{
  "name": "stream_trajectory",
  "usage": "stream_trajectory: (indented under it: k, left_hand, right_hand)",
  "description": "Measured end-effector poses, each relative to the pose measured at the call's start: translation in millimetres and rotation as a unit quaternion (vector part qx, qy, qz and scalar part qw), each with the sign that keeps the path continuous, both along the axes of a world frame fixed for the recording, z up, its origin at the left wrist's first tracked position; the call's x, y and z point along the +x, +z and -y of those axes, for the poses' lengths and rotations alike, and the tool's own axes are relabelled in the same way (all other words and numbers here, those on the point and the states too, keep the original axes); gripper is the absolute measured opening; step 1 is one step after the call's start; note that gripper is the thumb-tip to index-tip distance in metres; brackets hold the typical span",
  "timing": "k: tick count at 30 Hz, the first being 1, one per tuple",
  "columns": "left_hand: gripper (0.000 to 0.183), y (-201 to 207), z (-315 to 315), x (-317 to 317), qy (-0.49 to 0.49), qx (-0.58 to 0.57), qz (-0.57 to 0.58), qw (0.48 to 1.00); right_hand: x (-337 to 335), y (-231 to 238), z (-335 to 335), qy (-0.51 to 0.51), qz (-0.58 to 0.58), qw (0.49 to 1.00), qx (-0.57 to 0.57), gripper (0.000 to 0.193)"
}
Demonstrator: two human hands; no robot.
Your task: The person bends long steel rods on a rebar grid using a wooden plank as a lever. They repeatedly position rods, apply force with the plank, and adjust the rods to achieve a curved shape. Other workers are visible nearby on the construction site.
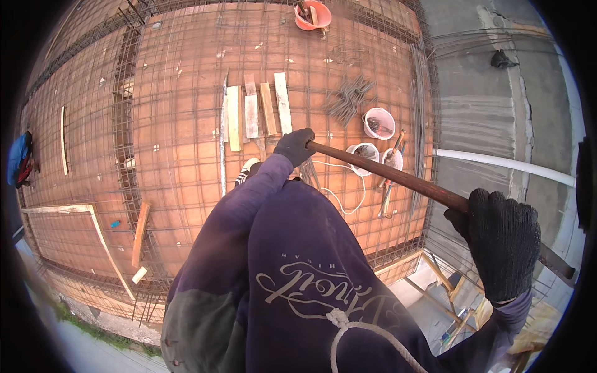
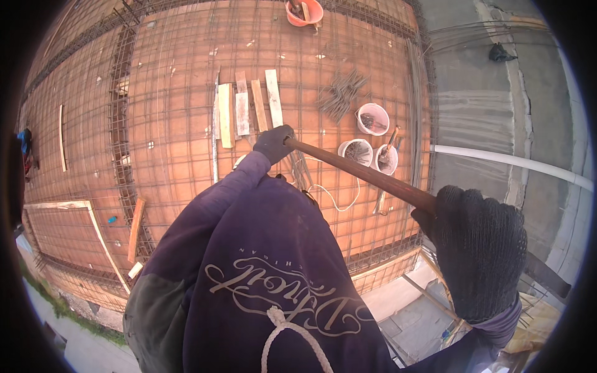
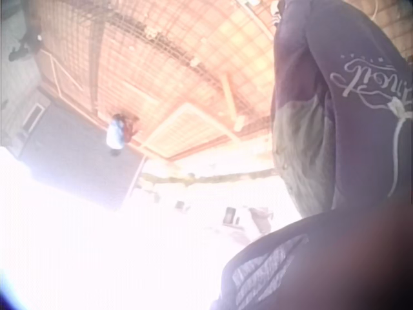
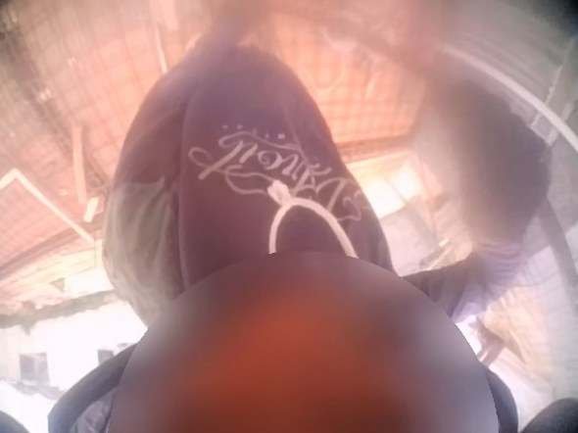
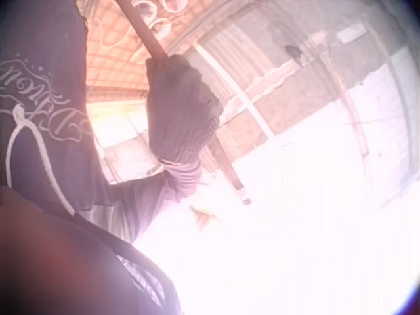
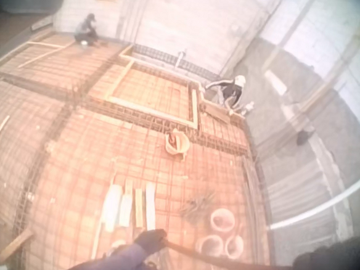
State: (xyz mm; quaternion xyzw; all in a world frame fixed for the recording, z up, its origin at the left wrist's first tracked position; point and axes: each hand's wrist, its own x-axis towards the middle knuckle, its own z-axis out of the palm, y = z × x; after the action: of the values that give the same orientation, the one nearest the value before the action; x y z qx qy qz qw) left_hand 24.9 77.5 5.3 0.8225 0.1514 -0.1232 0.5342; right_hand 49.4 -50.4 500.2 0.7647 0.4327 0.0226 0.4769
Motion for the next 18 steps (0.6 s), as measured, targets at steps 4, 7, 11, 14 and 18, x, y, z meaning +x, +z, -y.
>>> stream_trajectory:
  k: [4,7,11,14,18]
  left_hand:
    - [0.026,-8,-12,7,-0.002,0.024,0.077,0.997]
    - [0.026,-15,-17,5,-0.014,0.035,0.059,0.998]
    - [0.026,-21,-23,4,-0.040,0.052,0.040,0.997]
    - [0.026,-22,-27,8,-0.070,0.052,0.027,0.996]
    - [0.027,-24,-26,17,-0.111,0.065,0.042,0.991]
  right_hand:
    - [0,-12,3,-0.040,0.016,0.999,-0.006,0.043]
    - [-2,-20,5,-0.074,0.034,0.997,0.008,0.045]
    - [1,-23,14,-0.111,0.020,0.993,0.022,0.042]
    - [4,-28,25,-0.155,0.034,0.987,0.011,0.039]
    - [6,-37,39,-0.210,0.059,0.976,0.020,0.038]
